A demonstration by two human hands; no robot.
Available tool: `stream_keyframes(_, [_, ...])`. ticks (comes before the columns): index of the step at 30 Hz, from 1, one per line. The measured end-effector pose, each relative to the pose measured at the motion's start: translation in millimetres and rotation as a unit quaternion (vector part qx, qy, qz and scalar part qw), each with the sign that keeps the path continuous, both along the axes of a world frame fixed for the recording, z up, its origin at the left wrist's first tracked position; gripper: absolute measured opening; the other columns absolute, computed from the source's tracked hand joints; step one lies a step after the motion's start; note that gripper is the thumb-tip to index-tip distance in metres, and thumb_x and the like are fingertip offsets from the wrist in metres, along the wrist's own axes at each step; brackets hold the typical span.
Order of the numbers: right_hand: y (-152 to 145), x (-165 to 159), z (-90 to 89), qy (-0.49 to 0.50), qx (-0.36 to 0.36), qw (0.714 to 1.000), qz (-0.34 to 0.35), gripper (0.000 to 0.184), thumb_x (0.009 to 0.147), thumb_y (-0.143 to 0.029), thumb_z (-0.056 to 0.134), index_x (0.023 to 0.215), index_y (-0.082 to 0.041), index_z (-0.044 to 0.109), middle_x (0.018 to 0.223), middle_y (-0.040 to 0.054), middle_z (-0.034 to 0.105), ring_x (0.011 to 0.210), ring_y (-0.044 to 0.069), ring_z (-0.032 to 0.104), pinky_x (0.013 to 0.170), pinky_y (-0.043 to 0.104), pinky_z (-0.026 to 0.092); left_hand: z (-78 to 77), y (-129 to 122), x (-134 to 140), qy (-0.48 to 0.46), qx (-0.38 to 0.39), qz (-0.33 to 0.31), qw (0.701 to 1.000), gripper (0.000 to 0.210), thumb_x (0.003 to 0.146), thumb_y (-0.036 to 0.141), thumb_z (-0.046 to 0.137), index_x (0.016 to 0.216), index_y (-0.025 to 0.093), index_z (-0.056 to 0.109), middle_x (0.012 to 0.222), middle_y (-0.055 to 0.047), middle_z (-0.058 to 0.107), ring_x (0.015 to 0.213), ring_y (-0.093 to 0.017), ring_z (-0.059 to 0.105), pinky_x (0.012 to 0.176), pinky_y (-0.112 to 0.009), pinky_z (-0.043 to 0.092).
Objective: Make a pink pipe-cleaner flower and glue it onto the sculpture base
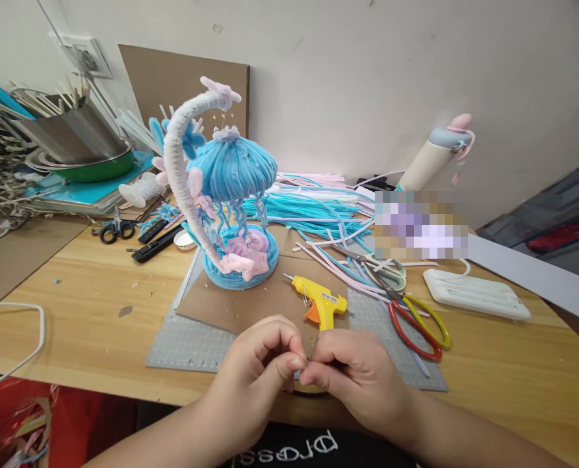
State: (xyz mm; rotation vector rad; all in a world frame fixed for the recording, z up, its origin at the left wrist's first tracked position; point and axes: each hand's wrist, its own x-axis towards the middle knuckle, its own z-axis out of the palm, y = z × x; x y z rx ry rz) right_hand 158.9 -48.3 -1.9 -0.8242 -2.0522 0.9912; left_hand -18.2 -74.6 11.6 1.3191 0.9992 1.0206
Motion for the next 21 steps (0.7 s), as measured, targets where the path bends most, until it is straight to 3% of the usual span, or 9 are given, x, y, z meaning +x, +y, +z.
stream_keyframes(5, [-1.7,0.3,-0.4,0.013,0.016,1.0,0.023,0.04,0.092,-0.045,0.059,0.064,-0.018,0.066,0.052,-0.0015,0.06,0.048,0.008,0.051,0.049,0.022,0.034,-0.6,1.8,3.4,0.005,-0.005,0.009,1.0,0.019,0.086,0.026,0.06,0.07,0.017,0.055,0.072,0.001,0.051,0.063,-0.011,0.048,0.058,-0.022,0.04])
stream_keyframes(9, [-3.8,0.0,0.0,0.049,0.031,0.996,0.062,0.037,0.089,-0.045,0.064,0.062,-0.018,0.064,0.05,-0.0029,0.059,0.047,0.008,0.051,0.051,0.022,0.035,-4.9,3.9,2.7,-0.058,-0.066,0.023,0.996,0.022,0.084,0.032,0.064,0.071,0.016,0.057,0.071,0.002,0.05,0.054,-0.008,0.046,0.051,-0.021,0.039])
stream_keyframes(16, [-3.0,0.6,1.5,0.112,-0.032,0.993,-0.009,0.038,0.076,-0.056,0.071,0.067,-0.019,0.066,0.053,-0.0016,0.063,0.044,0.008,0.048,0.045,0.023,0.033,-2.3,4.7,-3.5,-0.178,-0.088,0.002,0.98,0.015,0.07,0.032,0.081,0.074,0.019,0.076,0.073,0.0,0.059,0.053,-0.007,0.051,0.049,-0.019,0.042])
stream_keyframes(21, [-2.6,-1.5,0.4,0.117,-0.053,0.992,-0.011,0.039,0.081,-0.054,0.068,0.066,-0.018,0.066,0.052,-0.0019,0.061,0.044,0.008,0.046,0.044,0.022,0.032,1.2,2.4,-2.2,-0.158,-0.051,-0.019,0.986,0.015,0.067,0.033,0.085,0.072,0.021,0.078,0.073,-0.003,0.065,0.067,-0.011,0.058,0.062,-0.022,0.045])
